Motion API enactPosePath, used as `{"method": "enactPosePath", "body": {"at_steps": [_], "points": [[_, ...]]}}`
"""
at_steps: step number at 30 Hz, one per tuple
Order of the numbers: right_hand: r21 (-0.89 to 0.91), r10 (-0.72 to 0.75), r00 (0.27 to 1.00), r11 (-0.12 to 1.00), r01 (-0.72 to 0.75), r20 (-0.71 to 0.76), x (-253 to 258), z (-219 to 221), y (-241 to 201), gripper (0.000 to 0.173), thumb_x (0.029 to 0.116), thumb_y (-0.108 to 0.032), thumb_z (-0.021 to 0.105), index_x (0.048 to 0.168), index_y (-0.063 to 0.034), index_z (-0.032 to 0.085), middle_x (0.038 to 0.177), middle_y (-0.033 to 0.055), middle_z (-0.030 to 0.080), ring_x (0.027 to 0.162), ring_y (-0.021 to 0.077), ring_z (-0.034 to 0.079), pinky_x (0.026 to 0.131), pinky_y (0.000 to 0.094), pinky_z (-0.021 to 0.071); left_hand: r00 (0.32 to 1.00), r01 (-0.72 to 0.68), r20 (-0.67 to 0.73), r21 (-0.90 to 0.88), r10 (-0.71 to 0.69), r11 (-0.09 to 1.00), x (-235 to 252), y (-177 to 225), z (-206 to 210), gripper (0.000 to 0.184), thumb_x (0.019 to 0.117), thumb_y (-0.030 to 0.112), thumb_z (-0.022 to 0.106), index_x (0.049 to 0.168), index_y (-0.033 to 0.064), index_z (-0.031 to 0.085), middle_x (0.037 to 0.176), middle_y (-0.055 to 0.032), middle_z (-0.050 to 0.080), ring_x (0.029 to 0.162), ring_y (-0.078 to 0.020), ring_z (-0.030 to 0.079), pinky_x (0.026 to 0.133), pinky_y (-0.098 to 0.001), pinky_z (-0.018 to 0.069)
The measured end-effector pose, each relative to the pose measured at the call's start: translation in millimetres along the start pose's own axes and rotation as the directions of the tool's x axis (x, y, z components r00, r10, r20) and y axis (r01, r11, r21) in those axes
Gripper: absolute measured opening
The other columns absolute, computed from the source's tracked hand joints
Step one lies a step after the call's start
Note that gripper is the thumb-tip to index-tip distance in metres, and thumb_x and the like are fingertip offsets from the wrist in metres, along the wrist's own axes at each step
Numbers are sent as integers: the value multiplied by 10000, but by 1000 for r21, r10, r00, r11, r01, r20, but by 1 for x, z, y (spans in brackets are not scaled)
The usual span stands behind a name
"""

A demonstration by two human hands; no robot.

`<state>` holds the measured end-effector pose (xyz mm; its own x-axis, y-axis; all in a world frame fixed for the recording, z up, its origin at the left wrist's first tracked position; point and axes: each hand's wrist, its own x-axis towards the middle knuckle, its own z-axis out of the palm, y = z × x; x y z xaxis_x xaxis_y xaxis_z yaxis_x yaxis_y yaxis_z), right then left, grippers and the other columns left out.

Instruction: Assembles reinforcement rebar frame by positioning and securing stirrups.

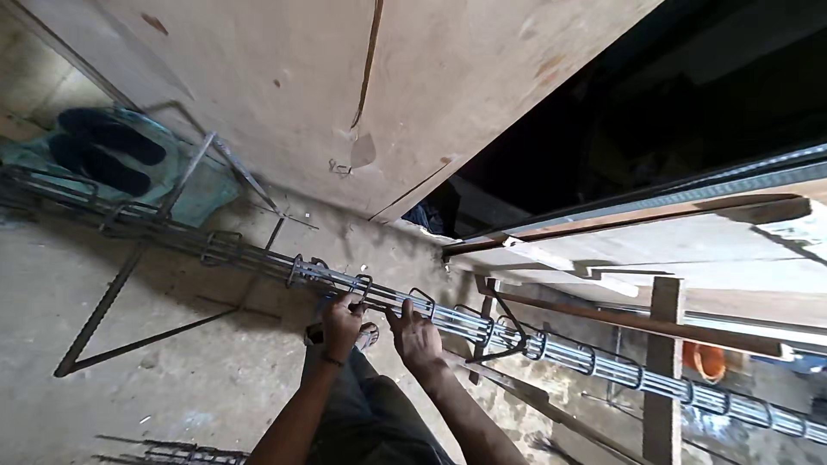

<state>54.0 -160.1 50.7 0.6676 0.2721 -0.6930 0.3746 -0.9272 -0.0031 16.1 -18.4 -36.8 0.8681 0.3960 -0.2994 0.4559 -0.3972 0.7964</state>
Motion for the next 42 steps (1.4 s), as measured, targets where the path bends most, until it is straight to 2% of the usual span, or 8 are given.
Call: {"method": "enactPosePath", "body": {"at_steps": [5, 8, 12, 17, 24, 33, 39, 42], "points": [[19, -84, 989, 996, 87, -121, 10, 9, 1, 288, 1012, -88, 507, 1225, -42, 696, 1471, 216, 527, 1176, 413, 628, 877, 519, 558, 995, 75, 68, 18, -76, 997, 2, 12, -7, 172, 843, 113, 783, 991, 28, 754, 957, -115, 742, 868, -210, 716, 846, -433, 589], [5, -132, 913, 989, 145, -385, 2, 24, 21, 279, 952, -109, 650, 1217, -105, 735, 1236, 219, 669, 956, 376, 714, 748, 488, 601, 999, 43, 23, 4, -43, 999, 2, 12, -5, 155, 815, 88, 787, 958, 33, 761, 921, -108, 746, 824, -199, 719, 805, -421, 598], [-100, -129, 883, 991, 93, -452, -22, 18, 32, 402, 912, -49, 638, 1259, -224, 743, 999, 149, 714, 819, 315, 707, 690, 450, 567, 999, 52, -1, -3, -52, 999, 2, 7, 0, 155, 806, 96, 794, 945, 37, 761, 911, -100, 746, 821, -185, 722, 802, -406, 602], [-24, -176, 807, 980, 198, -564, -3, 35, 15, 199, 895, -45, 666, 1073, -4, 745, 1035, 143, 731, 816, 289, 742, 664, 403, 623, 992, 99, 69, 67, -104, 993, 4, 14, -7, 168, 846, 153, 789, 964, 38, 756, 895, -98, 748, 837, -211, 722, 823, -457, 584], [0, -173, 608, 962, 273, -775, 3, 72, 33, 221, 935, -43, 597, 1091, -25, 751, 976, 125, 755, 838, 271, 749, 712, 375, 624, 999, 37, 8, 49, -38, 998, 2, 10, -5, 162, 801, 116, 817, 936, 46, 762, 889, -81, 756, 795, -179, 726, 787, -416, 601], [79, -147, 659, 951, 300, -737, 11, 83, 46, 190, 911, 0, 574, 1011, 5, 735, 975, 171, 732, 853, 318, 746, 720, 415, 630, 996, 34, 73, 160, -46, 987, 7, 19, -14, 193, 794, 141, 834, 920, 20, 752, 874, -111, 749, 811, -214, 724, 807, -466, 585], [264, 71, 732, 953, 151, -678, 12, 98, 25, 203, 872, -1, 621, 1033, -7, 746, 1038, 176, 740, 917, 340, 748, 736, 448, 629, 955, 109, 236, 289, -181, 951, 19, 36, -21, 224, 849, 182, 824, 986, 24, 743, 948, -129, 747, 907, -253, 722, 884, -507, 562], [440, 154, 798, 885, 151, -583, 3, 95, 23, 215, 971, -71, 587, 1121, -48, 739, 1138, 172, 729, 1031, 340, 730, 854, 465, 618, 948, 63, 273, 336, -162, 940, 21, 41, -27, 217, 850, 171, 828, 972, 18, 736, 920, -126, 747, 876, -241, 725, 861, -488, 572]]}}
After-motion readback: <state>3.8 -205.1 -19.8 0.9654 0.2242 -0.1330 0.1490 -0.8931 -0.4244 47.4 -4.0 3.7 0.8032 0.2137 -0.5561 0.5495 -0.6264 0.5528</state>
